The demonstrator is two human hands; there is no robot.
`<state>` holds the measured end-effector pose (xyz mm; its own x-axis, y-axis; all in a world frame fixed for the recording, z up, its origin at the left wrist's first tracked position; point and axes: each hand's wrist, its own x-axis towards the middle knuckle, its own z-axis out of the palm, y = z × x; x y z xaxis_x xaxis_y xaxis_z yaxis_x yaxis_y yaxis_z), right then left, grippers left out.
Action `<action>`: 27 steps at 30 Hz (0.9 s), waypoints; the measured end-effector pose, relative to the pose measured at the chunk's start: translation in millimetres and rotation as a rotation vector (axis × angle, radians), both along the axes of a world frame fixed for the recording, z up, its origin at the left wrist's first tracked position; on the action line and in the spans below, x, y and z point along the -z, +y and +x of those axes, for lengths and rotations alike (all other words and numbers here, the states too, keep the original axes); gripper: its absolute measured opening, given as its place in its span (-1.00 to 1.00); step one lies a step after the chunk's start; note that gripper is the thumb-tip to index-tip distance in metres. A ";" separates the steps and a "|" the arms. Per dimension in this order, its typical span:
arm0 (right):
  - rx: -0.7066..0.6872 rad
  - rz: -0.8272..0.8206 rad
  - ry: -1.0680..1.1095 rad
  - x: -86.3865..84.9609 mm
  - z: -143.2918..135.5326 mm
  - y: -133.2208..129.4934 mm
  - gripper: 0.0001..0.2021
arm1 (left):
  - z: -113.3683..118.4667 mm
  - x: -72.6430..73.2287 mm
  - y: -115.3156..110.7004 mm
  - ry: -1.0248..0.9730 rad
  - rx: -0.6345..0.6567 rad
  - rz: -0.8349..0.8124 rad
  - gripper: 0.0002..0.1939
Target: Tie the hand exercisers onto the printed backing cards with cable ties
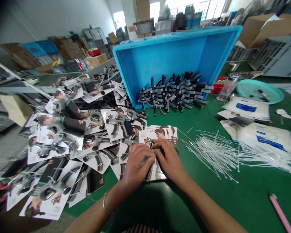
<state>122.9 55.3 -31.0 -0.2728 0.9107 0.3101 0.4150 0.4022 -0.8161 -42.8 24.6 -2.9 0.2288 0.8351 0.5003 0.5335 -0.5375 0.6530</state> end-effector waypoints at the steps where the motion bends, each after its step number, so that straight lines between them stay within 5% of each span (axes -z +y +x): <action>1: 0.010 0.006 0.001 0.8 -1.2 -0.1 -0.85 | 2.7 4.0 -6.0 0.070 0.030 0.036 -0.88; 8: 0.012 0.001 -0.018 1.4 -3.5 3.3 -0.91 | 9.9 33.1 -30.8 0.473 0.126 0.123 -0.82; 10: 0.006 0.013 -0.033 -4.7 0.5 -0.6 -0.92 | 7.2 29.5 -37.3 0.439 0.046 0.098 -0.84; 14: -0.067 0.088 -0.241 -26.4 11.6 -25.3 -0.91 | -5.8 22.8 -54.3 0.363 -0.254 -0.024 -0.33; 21: -0.164 0.301 -0.845 -39.1 -9.4 -59.6 -0.92 | -22.1 27.2 -53.1 0.304 -0.222 -0.209 -0.79; 27: -0.196 0.313 -0.817 -45.8 -19.9 -51.7 -0.91 | -35.2 15.4 -52.8 0.341 -0.125 -0.281 -0.72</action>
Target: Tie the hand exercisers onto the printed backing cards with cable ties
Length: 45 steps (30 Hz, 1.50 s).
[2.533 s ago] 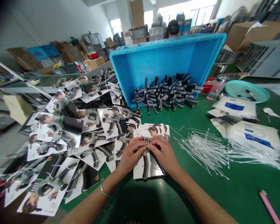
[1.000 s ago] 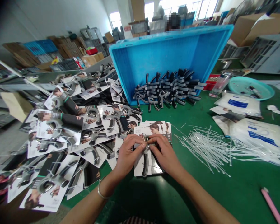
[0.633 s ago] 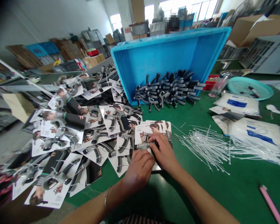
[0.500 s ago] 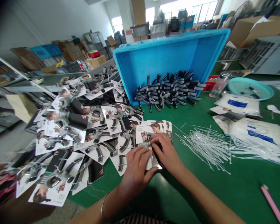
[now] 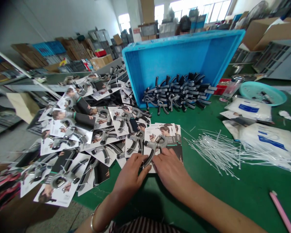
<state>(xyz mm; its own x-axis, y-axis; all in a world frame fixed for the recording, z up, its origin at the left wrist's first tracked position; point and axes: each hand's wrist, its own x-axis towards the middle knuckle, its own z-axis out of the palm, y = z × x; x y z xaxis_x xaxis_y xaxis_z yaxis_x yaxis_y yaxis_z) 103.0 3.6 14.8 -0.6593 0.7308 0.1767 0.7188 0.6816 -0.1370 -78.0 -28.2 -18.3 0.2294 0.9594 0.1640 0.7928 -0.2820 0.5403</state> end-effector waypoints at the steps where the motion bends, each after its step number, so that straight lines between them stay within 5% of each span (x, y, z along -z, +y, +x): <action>1: 0.002 0.004 -0.007 -1.2 0.6 0.5 -0.92 | -2.4 -1.0 -1.5 0.010 0.001 -0.003 -0.72; 10: 0.032 0.117 -0.191 0.3 -9.0 1.0 -0.89 | 2.9 12.0 -3.4 0.012 -0.050 0.029 -0.80; 17: -0.028 0.000 -0.114 -8.6 -10.5 -4.3 -0.94 | 2.1 16.1 -3.4 -0.051 -0.058 0.034 -0.82; 22: -0.069 -0.345 0.120 -17.5 -3.3 -12.5 -0.94 | -1.5 12.8 -3.0 -0.065 -0.057 -0.025 -0.80; 26: -0.181 -0.601 0.304 -25.0 7.2 -8.1 -0.65 | -16.5 1.6 2.3 -0.172 0.075 -0.095 -0.77; 34: -0.006 -0.181 0.475 7.6 12.0 12.2 -0.75 | -33.2 3.5 16.7 -0.240 0.122 -0.110 -0.79; 41: 0.230 -0.273 0.632 17.0 -0.8 3.5 -0.90 | -27.9 5.9 20.3 -0.286 0.030 -0.067 -0.92; 45: 0.128 -0.189 0.509 15.5 -0.3 1.9 -0.89 | -24.7 -3.9 16.8 -0.299 -0.005 0.002 -0.91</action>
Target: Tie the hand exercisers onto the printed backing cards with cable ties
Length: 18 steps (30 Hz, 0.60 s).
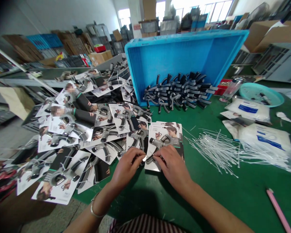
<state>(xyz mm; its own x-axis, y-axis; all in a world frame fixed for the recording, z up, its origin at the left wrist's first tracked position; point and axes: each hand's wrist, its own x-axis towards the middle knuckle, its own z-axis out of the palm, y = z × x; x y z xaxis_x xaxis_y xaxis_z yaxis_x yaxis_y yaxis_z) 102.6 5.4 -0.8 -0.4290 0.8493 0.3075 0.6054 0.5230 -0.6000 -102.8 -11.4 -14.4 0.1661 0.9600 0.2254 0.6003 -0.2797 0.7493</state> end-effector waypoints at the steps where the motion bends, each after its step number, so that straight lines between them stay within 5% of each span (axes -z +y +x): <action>1: -0.029 0.021 -0.056 -1.2 1.2 -0.6 -0.88 | 1.2 -2.2 -0.7 -0.014 0.004 0.016 -0.91; 8: -0.082 0.085 -0.291 -11.0 7.3 -6.7 -0.81 | 9.6 -5.0 2.6 -0.050 0.063 0.080 -0.92; 18: -0.089 0.087 -0.283 -14.3 6.7 -6.4 -0.83 | 12.6 -5.1 1.5 0.002 0.170 0.102 -0.89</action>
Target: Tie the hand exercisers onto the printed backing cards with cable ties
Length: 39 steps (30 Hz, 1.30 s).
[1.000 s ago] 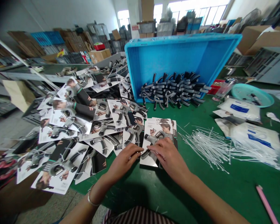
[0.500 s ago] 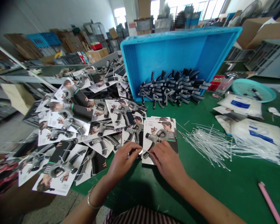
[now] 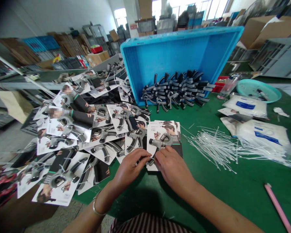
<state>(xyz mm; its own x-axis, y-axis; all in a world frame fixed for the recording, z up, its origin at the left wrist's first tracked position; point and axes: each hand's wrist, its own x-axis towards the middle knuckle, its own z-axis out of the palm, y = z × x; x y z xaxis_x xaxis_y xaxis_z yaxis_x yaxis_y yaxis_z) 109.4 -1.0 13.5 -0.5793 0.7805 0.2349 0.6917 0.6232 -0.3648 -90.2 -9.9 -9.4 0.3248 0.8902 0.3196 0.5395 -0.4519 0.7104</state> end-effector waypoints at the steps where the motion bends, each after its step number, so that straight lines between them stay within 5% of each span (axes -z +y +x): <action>1: 0.000 -0.003 0.006 0.2 0.6 0.3 -0.83 | -0.7 -0.4 0.1 -0.007 -0.012 0.002 -0.89; 31: -0.014 0.013 -0.112 -9.9 -2.3 3.6 -0.88 | -3.0 -2.7 3.2 0.012 0.022 0.049 -0.91; 39: -0.026 -0.156 0.136 -1.6 -1.3 5.5 -0.91 | -6.2 -11.5 1.7 0.142 0.130 0.045 -0.86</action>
<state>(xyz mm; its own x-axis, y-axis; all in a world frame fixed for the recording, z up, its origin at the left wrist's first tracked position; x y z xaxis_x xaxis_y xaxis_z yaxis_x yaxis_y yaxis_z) 108.1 4.5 15.2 -0.5708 0.7989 0.1898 0.6142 0.5688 -0.5470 -96.4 -8.2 2.1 0.4811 0.8233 0.3011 0.5675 -0.5543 0.6089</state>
